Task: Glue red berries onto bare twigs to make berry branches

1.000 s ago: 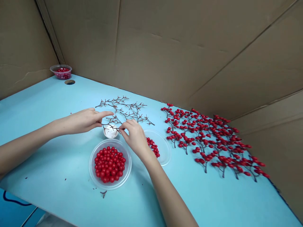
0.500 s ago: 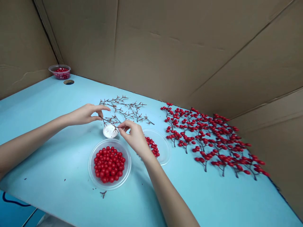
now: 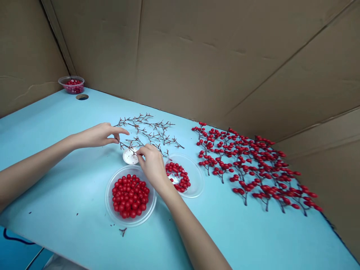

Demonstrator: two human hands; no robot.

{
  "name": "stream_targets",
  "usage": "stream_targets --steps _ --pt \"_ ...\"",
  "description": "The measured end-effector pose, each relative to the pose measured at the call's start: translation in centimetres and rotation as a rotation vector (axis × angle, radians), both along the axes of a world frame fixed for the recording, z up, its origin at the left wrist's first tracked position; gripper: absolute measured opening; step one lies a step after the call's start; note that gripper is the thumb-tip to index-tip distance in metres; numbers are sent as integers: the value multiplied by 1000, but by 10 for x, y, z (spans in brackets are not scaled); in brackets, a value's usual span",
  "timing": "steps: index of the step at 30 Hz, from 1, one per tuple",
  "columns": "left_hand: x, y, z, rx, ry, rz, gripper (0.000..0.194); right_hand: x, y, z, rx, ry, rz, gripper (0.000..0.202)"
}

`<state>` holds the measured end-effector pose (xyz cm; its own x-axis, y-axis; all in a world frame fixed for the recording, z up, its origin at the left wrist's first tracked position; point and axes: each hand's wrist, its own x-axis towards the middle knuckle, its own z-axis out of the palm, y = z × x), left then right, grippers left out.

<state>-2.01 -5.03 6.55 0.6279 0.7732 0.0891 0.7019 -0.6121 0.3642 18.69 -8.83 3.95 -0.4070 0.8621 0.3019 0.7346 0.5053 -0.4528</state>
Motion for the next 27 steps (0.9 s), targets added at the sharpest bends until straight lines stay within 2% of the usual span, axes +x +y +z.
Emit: stream_targets --steps 9,13,19,24,27 --pt "3 -4 3 -92 24 -29 46 0 1 -1 11 -65 30 13" --pt "1 -5 6 -95 28 -51 46 0 0 1 18 -31 18 14" --pt "0 -7 12 82 -41 31 33 1 1 3 -56 134 -8 10" --pt "6 -11 12 200 91 44 29 -2 7 -2 -129 113 -63 9" --pt "7 -13 12 216 125 44 29 -5 11 -5 -158 113 -66 9"
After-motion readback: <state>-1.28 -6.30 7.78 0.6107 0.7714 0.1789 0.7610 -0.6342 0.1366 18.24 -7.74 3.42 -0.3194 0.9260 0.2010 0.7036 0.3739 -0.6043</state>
